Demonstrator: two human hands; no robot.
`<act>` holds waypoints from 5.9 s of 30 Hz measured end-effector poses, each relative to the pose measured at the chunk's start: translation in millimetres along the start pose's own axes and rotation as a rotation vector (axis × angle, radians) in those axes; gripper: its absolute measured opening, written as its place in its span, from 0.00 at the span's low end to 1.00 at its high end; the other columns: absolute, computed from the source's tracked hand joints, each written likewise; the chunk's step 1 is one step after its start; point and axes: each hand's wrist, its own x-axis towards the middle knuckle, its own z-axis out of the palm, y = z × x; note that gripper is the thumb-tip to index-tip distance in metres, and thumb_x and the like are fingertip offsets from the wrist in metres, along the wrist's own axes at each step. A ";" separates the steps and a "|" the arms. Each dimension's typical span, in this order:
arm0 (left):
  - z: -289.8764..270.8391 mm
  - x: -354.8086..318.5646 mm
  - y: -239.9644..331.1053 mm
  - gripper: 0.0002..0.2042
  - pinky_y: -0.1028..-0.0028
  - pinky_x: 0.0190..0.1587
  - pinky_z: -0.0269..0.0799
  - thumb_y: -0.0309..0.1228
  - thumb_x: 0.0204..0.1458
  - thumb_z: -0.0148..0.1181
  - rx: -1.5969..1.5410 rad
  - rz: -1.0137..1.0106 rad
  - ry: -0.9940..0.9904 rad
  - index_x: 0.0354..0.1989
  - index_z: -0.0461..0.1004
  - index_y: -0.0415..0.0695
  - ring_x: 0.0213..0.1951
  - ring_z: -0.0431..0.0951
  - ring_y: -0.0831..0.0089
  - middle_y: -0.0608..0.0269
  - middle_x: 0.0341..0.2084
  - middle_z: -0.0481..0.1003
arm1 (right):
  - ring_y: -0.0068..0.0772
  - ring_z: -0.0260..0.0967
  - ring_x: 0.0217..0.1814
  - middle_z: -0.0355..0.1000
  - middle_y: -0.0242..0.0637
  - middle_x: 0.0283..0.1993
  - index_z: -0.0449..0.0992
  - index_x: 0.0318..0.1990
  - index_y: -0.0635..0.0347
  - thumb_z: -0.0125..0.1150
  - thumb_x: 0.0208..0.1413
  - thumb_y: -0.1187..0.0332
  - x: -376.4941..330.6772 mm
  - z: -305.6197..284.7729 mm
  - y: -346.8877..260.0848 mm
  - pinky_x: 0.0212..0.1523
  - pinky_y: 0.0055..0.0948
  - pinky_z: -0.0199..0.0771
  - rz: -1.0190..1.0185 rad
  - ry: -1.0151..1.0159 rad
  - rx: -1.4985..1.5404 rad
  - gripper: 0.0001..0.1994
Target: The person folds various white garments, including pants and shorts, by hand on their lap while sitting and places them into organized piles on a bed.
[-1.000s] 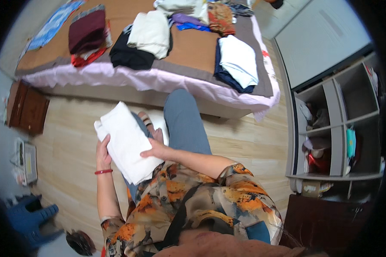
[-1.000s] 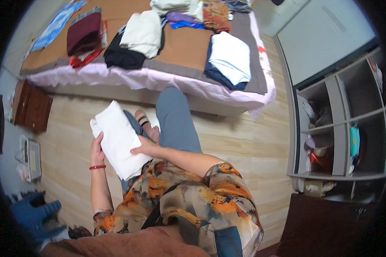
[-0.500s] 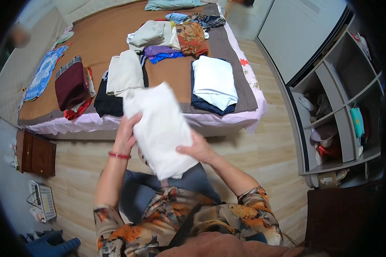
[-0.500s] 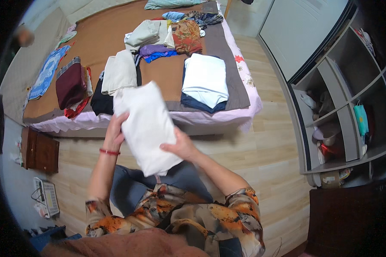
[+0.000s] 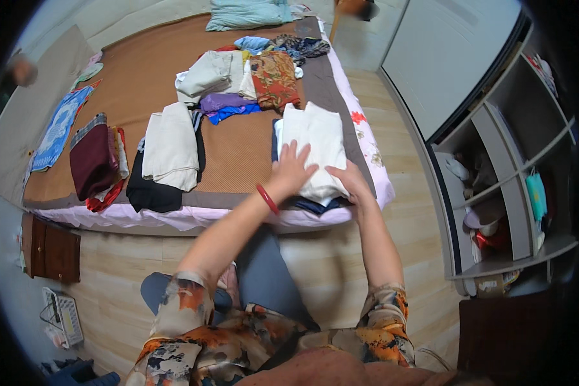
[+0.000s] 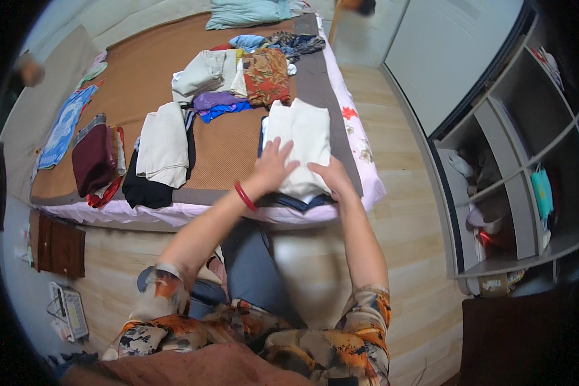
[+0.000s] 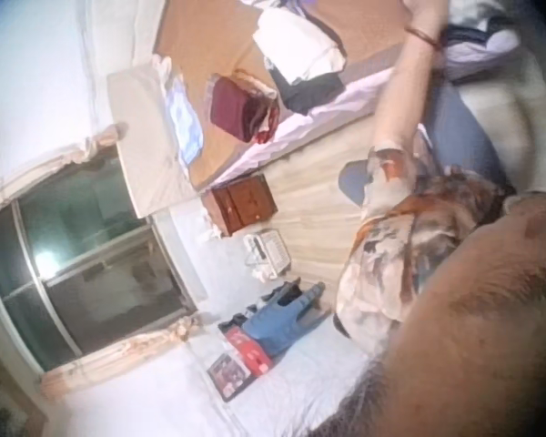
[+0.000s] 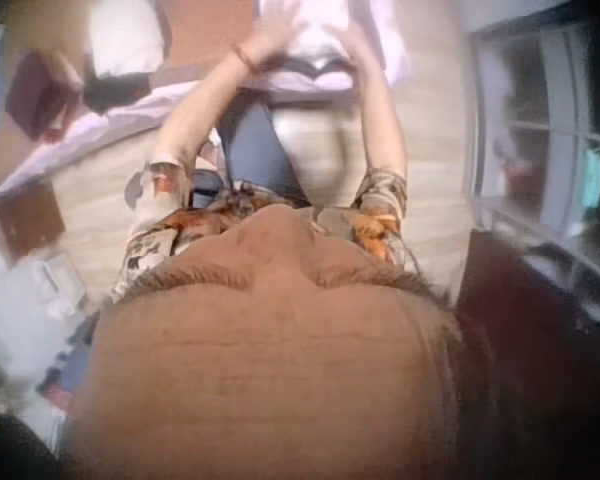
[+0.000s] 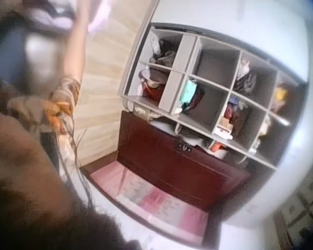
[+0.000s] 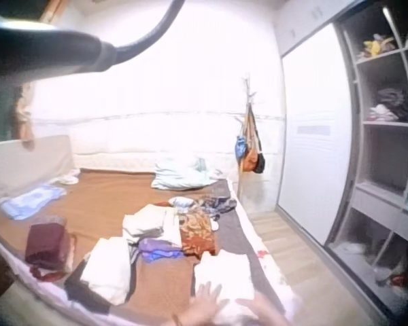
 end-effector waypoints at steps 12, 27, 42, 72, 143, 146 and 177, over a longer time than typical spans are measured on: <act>4.4 -24.3 2.7 0.30 0.48 0.58 0.52 0.51 0.55 0.44 -0.001 -0.022 0.078 0.64 0.55 0.51 0.66 0.47 0.50 0.45 0.64 0.49 | 0.48 0.45 0.69 0.53 0.46 0.65 0.62 0.61 0.53 0.47 0.58 0.49 69.1 55.1 -77.0 0.64 0.54 0.44 -0.915 0.464 -1.090 0.27; -38.9 -102.5 -186.5 0.21 0.60 0.58 0.57 0.44 0.53 0.51 0.238 0.084 0.333 0.49 0.70 0.43 0.58 0.62 0.58 0.53 0.52 0.67 | 0.46 0.39 0.72 0.45 0.42 0.70 0.53 0.66 0.46 0.39 0.57 0.42 116.1 74.8 -33.2 0.64 0.63 0.38 -0.233 0.002 -1.396 0.32; -28.4 -102.6 -187.8 0.13 0.64 0.55 0.64 0.30 0.45 0.56 0.080 0.082 0.513 0.37 0.74 0.36 0.49 0.71 0.59 0.52 0.42 0.74 | 0.54 0.62 0.57 0.65 0.54 0.54 0.68 0.53 0.66 0.63 0.46 0.58 143.6 228.3 -19.4 0.58 0.40 0.62 -0.915 -0.163 -1.339 0.29; -31.6 -106.3 -188.4 0.17 0.63 0.46 0.71 0.41 0.44 0.56 -0.301 -0.224 0.455 0.41 0.77 0.46 0.43 0.76 0.57 0.53 0.40 0.76 | 0.32 0.67 0.53 0.70 0.36 0.52 0.69 0.50 0.60 0.50 0.60 0.66 24.1 249.8 92.3 0.53 0.33 0.68 0.025 -0.213 1.106 0.13; -107.4 -599.3 -186.1 0.11 0.77 0.29 0.68 0.33 0.53 0.56 -0.746 -1.309 0.148 0.32 0.73 0.36 0.24 0.71 0.77 0.65 0.22 0.74 | 0.40 0.70 0.51 0.70 0.47 0.50 0.64 0.53 0.73 0.49 0.36 0.77 -118.9 113.2 182.7 0.56 0.35 0.68 0.405 -0.526 0.621 0.28; -96.9 -569.8 -186.8 0.09 0.77 0.31 0.68 0.31 0.54 0.54 -0.842 -1.170 0.251 0.34 0.73 0.37 0.25 0.71 0.77 0.65 0.23 0.74 | 0.38 0.71 0.49 0.71 0.46 0.49 0.66 0.51 0.72 0.48 0.37 0.78 -114.1 124.2 181.6 0.54 0.34 0.69 0.386 -0.577 0.566 0.27; -42.6 -434.3 -136.1 0.23 0.53 0.58 0.54 0.30 0.43 0.58 0.015 -0.713 0.274 0.49 0.64 0.36 0.56 0.57 0.37 0.28 0.54 0.55 | 0.57 0.52 0.63 0.53 0.47 0.61 0.55 0.60 0.45 0.65 0.44 0.50 214.0 213.6 -80.6 0.52 0.59 0.63 -0.303 0.146 -1.584 0.37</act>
